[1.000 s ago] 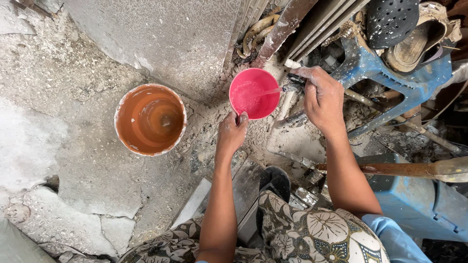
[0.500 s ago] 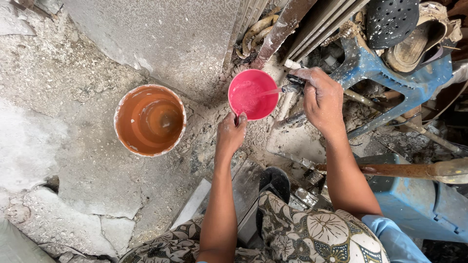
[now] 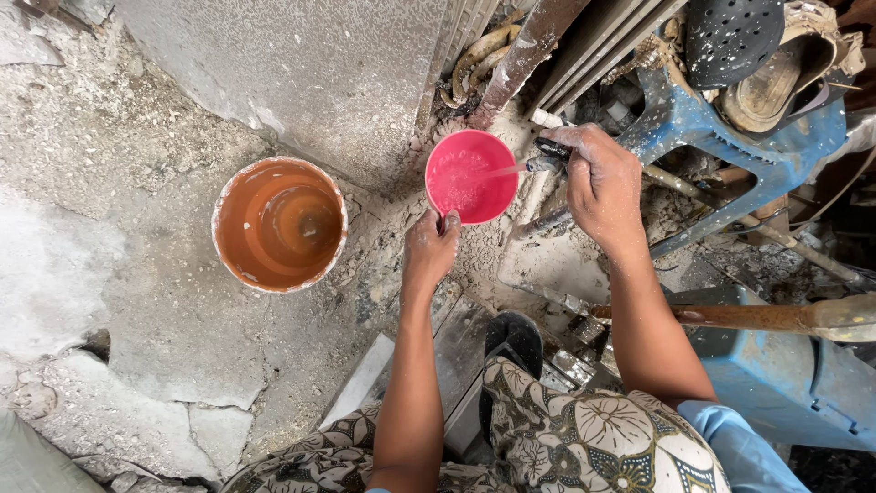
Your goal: The person scrapes a green metal frame with a utility knife, then collects white plaster chunks from a bag into a bucket. They add water from a tap using a pink cup and mix the contents by hand, preparing a plaster mixture.
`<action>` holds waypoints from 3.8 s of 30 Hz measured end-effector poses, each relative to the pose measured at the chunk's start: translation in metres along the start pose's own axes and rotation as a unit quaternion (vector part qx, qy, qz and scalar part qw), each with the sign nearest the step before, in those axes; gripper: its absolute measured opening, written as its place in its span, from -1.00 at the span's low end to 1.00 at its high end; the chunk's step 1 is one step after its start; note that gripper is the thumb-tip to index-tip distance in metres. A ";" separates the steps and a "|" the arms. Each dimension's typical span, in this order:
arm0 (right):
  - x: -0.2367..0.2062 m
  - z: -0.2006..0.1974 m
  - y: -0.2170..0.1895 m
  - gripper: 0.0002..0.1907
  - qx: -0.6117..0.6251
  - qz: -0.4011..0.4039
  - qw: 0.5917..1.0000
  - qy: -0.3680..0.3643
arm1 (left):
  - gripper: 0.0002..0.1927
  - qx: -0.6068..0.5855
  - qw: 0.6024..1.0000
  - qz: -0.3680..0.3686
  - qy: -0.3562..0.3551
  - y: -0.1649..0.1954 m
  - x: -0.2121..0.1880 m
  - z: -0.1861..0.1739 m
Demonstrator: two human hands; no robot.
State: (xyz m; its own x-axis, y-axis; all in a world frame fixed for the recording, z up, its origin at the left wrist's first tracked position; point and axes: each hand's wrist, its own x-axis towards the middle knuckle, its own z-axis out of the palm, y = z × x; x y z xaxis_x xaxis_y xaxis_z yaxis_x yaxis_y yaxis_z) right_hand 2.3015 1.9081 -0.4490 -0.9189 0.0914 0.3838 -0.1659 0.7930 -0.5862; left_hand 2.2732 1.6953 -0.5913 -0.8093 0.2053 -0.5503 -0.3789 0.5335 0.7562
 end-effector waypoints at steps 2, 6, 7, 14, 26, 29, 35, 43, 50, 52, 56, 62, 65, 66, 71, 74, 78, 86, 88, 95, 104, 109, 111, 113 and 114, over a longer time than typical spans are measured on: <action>0.000 0.000 0.000 -0.59 0.004 -0.003 1.000 -0.001 | -0.66 0.000 1.000 0.003 0.005 0.000 0.000 0.000; 0.001 0.000 0.001 -0.60 0.013 -0.014 1.000 -0.001 | -0.68 -0.001 1.000 0.001 0.001 -0.002 0.001 0.001; 0.002 0.000 0.002 -0.59 0.015 -0.016 1.000 -0.001 | -0.66 0.002 1.000 0.002 0.000 -0.002 0.002 0.001; 0.001 0.001 0.005 -0.60 0.018 -0.007 1.000 -0.005 | -0.65 0.013 1.000 0.009 0.008 -0.005 0.005 0.002; -0.001 0.001 0.012 -0.58 0.050 0.004 0.999 -0.013 | -0.65 0.012 1.000 0.000 -0.002 -0.009 0.006 0.005; -0.001 0.001 0.014 -0.58 0.058 -0.006 0.998 -0.009 | -0.63 0.017 0.999 0.029 0.019 -0.010 0.005 0.006; -0.001 0.001 0.015 -0.58 0.080 -0.022 0.996 -0.012 | -0.62 0.010 1.000 0.002 0.007 -0.006 0.003 0.006; -0.004 0.002 0.022 -0.60 0.128 -0.016 0.992 -0.010 | -0.62 0.013 1.000 -0.012 -0.007 -0.005 0.003 0.005; -0.010 0.004 0.030 -0.65 0.150 -0.024 0.988 -0.010 | -0.61 0.020 1.000 -0.007 -0.006 -0.006 0.002 0.005; -0.011 0.004 0.032 -0.65 0.160 -0.017 0.987 -0.010 | -0.64 0.027 1.000 -0.007 -0.006 -0.006 0.002 0.005; -0.014 0.004 0.037 -0.67 0.156 -0.014 0.988 -0.009 | -0.63 0.031 0.999 -0.010 -0.008 -0.007 0.003 0.006; -0.021 0.005 0.043 -0.67 0.187 -0.007 0.982 0.015 | -0.62 0.030 0.999 0.024 0.010 -0.006 0.004 0.007; -0.024 0.006 0.041 -0.70 0.197 -0.007 0.980 0.034 | -0.66 0.004 1.000 -0.016 -0.020 -0.003 0.003 0.004; -0.023 0.006 0.039 -0.69 0.189 -0.005 0.981 0.038 | -0.67 -0.004 1.000 -0.017 -0.023 -0.002 0.002 0.003; -0.015 0.003 0.022 -0.70 0.107 -0.046 0.990 0.081 | -0.73 -0.034 0.999 0.026 0.005 -0.001 -0.006 -0.012; -0.014 0.004 0.005 -0.77 0.053 -0.126 0.973 0.184 | -0.70 -0.022 0.992 0.107 0.057 -0.004 -0.012 -0.023; -0.031 0.032 -0.022 -0.81 0.208 -0.220 0.912 0.277 | -0.69 -0.042 0.988 0.085 0.118 -0.013 -0.019 -0.040; -0.075 0.184 -0.030 -0.80 0.448 -0.068 0.890 0.050 | -0.75 -0.078 0.967 0.004 0.244 -0.042 -0.043 -0.093; -0.079 0.219 -0.025 -0.73 0.393 0.021 0.915 -0.084 | -0.77 -0.082 0.956 -0.076 0.270 -0.050 -0.051 -0.110; -0.068 0.283 -0.037 -0.64 0.158 0.147 0.813 -0.541 | -0.82 0.002 0.898 -0.212 0.385 -0.080 -0.081 -0.157; -0.035 0.306 -0.087 -0.61 0.160 0.119 0.794 -0.574 | -0.81 0.097 0.803 -0.178 0.560 -0.100 -0.107 -0.191; -0.030 0.307 -0.091 -0.65 0.245 0.127 0.784 -0.556 | -0.79 0.130 0.756 -0.148 0.624 -0.096 -0.115 -0.202; -0.027 0.306 -0.089 -0.67 0.254 0.137 0.784 -0.550 | -0.81 0.141 0.740 -0.111 0.648 -0.096 -0.116 -0.202; -0.022 0.302 -0.085 -0.66 0.239 0.177 0.781 -0.550 | -0.85 0.131 0.734 -0.065 0.663 -0.098 -0.115 -0.200; -0.019 0.300 -0.082 -0.68 0.231 0.185 0.790 -0.537 | -0.87 0.154 0.728 -0.046 0.667 -0.101 -0.113 -0.199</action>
State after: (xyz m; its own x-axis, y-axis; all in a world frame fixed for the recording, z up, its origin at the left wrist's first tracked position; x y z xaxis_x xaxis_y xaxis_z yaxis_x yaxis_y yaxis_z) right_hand 2.2255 1.6610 -0.6225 -0.6673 -0.4951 -0.5564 0.3003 0.5048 -0.8094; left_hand 2.3130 1.4548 -0.5350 -0.5809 -0.7117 0.3951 -0.5064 0.6960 0.5091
